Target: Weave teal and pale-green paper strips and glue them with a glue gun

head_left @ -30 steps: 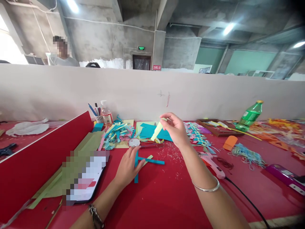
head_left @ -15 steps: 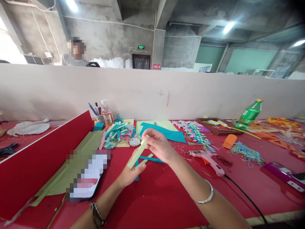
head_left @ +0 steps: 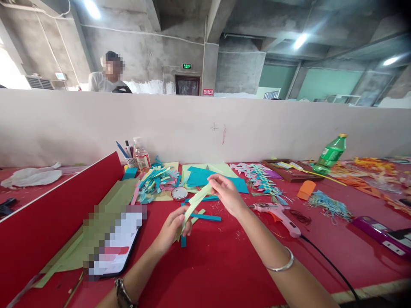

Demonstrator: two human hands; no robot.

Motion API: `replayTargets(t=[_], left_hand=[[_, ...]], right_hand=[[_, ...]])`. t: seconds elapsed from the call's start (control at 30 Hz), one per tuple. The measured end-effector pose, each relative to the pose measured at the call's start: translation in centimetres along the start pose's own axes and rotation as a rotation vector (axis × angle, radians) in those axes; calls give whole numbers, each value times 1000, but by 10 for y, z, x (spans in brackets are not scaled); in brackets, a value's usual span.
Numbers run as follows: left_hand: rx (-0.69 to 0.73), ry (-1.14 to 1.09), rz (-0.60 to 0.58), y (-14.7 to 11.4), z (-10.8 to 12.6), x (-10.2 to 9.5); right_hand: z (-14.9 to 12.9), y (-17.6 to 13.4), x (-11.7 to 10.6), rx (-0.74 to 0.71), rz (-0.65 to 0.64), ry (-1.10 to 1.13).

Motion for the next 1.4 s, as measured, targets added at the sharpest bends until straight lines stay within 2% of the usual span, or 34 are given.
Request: replayTargets(t=[0.17,0.27,0.37,0.5,0.7,0.77,0.97,1.13,1.3,1.4], left_hand=[[-197,-13,-77,1,-5,3],[-271,-10,-156,1,-9,4],[-284,-6,-192,2,-14,3],[-280,-3,-165,3,-14,1],[-369,232,-42,2,-11,2],[-371,250,-29,2,-10,3],[-351,269,79,4,-9,1],[-283,206,-22,6,-15,-2],[-376,225,-57,5,-17,-4],[-394,194,-27,4,-16,-4]], right_hand=[[23,-16,-10,41,4,-146],[35,-23,-4,71,15,-167],[42,-27,4,90,-52,-218],[45,-32,12,56,-167,-200],[43,-39,12,13,-386,-53],[46,-39,8,49,-374,19],[56,-33,-6,114,-222,87],[56,-28,-7,105,-57,199],[49,-30,-7,126,-64,239],[50,-32,-7,149,-95,207]])
Point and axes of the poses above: each hand's wrist, its own y-axis towards the middle knuckle, its own x-axis out of the palm, z = x × y, the point moved 1 cm from there along y, towards the middle knuckle, and after that the axes turned 1 degree about -x, right-handed, at the moved point
